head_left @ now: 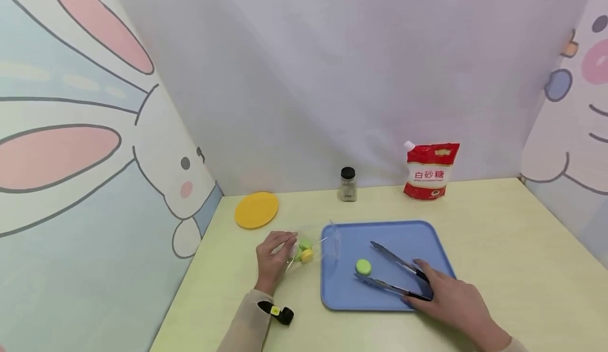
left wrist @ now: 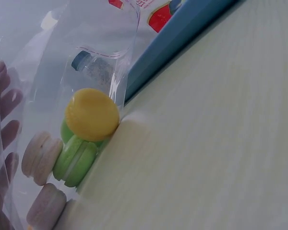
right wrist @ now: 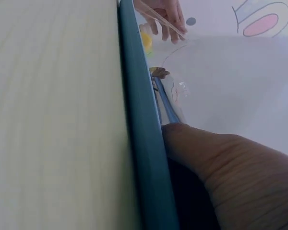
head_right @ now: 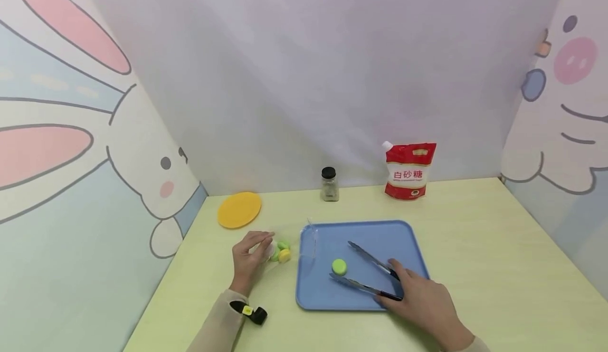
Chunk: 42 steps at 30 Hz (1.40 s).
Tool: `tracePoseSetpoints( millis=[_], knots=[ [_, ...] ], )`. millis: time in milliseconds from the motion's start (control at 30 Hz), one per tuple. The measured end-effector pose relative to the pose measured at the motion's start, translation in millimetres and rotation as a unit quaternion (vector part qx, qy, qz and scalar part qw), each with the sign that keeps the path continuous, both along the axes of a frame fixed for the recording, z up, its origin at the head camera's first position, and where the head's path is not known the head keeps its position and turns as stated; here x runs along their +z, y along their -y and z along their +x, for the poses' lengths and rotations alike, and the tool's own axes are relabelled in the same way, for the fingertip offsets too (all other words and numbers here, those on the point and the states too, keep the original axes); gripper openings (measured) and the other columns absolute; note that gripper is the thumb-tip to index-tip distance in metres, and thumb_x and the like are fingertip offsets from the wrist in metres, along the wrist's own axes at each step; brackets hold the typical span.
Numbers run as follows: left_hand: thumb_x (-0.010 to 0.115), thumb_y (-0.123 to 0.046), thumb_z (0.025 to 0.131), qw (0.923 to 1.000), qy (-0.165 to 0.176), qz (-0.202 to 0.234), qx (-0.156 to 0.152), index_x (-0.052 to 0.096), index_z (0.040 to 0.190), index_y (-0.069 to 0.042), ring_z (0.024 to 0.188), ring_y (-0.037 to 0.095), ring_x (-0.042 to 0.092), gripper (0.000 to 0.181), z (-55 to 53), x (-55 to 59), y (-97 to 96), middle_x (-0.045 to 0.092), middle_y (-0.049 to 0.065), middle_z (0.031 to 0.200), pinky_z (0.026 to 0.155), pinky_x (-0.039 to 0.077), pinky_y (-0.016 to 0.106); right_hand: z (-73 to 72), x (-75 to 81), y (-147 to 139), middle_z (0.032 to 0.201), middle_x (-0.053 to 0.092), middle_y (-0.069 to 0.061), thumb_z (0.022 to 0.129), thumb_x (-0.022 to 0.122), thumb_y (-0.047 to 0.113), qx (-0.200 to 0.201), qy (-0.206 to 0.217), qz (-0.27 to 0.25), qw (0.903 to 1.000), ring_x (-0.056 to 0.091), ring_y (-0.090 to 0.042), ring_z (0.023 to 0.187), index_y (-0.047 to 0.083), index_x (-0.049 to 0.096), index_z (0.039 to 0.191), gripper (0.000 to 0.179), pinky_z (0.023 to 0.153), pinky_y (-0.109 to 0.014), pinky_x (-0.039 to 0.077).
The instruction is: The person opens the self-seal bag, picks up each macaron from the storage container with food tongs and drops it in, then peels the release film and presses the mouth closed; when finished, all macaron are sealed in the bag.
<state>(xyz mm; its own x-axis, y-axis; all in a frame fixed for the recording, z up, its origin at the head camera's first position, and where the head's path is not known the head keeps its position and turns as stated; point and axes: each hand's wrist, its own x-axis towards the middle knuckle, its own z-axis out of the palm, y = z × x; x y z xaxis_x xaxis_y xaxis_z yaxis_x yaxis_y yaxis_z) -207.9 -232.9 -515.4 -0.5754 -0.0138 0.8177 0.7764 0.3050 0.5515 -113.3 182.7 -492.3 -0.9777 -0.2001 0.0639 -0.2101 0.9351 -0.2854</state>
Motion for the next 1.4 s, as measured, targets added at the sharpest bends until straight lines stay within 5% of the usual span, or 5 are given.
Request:
tracePoseSetpoints(
  millis=[167, 267, 867, 1100, 1400],
  knots=[
    [0.077, 0.012, 0.080, 1.0000, -0.002, -0.004, -0.002, 0.079, 0.097, 0.000, 0.088, 0.023, 0.070, 0.021, 0.3, -0.5, -0.3, 0.076, 0.013, 0.094, 0.084, 0.055, 0.026, 1.1, -4.1, 0, 0.063, 0.039, 0.011, 0.082, 0.068, 0.070, 0.010, -0.050, -0.003, 0.9987, 0.034, -0.008, 0.052, 0.025, 0.057, 0.095, 0.048, 0.045, -0.028, 0.022],
    [0.078, 0.011, 0.080, 1.0000, -0.005, -0.005, 0.001, 0.079, 0.097, -0.001, 0.088, 0.024, 0.070, 0.021, -0.6, -1.0, 0.1, 0.076, 0.012, 0.094, 0.084, 0.055, 0.026, 0.1, -5.7, 1, 0.057, 0.031, 0.012, 0.086, 0.069, 0.064, 0.016, -0.075, -0.006, 0.9970, 0.030, -0.006, 0.049, 0.027, 0.051, 0.085, 0.041, 0.045, -0.026, 0.018],
    [0.076, 0.021, 0.074, 0.9997, -0.022, 0.007, -0.008, 0.077, 0.092, 0.007, 0.084, 0.024, 0.070, 0.023, -2.7, -0.2, -0.8, 0.074, 0.018, 0.089, 0.081, 0.056, 0.025, -3.1, -9.4, -1, 0.057, 0.030, 0.013, 0.086, 0.068, 0.066, 0.019, -0.075, -0.025, 0.9967, 0.030, -0.005, 0.048, 0.029, 0.047, 0.082, 0.042, 0.043, -0.026, 0.021],
    [0.076, 0.017, 0.078, 0.9999, -0.010, 0.007, -0.009, 0.079, 0.095, 0.002, 0.086, 0.023, 0.072, 0.023, 0.9, 1.4, 0.4, 0.075, 0.014, 0.092, 0.082, 0.056, 0.026, -2.6, -7.6, -1, 0.056, 0.031, 0.015, 0.086, 0.069, 0.064, 0.024, -0.080, -0.035, 0.9959, 0.030, -0.003, 0.047, 0.031, 0.047, 0.081, 0.040, 0.043, -0.025, 0.022],
    [0.076, 0.014, 0.080, 0.9999, -0.005, 0.007, -0.011, 0.079, 0.096, 0.000, 0.086, 0.024, 0.072, 0.022, 2.2, 3.3, -1.1, 0.075, 0.014, 0.092, 0.083, 0.057, 0.027, -6.1, 5.6, 1, 0.055, 0.025, 0.016, 0.083, 0.079, 0.052, 0.054, -0.142, -0.043, 0.9875, 0.026, -0.001, 0.045, 0.030, 0.047, 0.081, 0.040, 0.042, -0.023, 0.020]
  ],
)
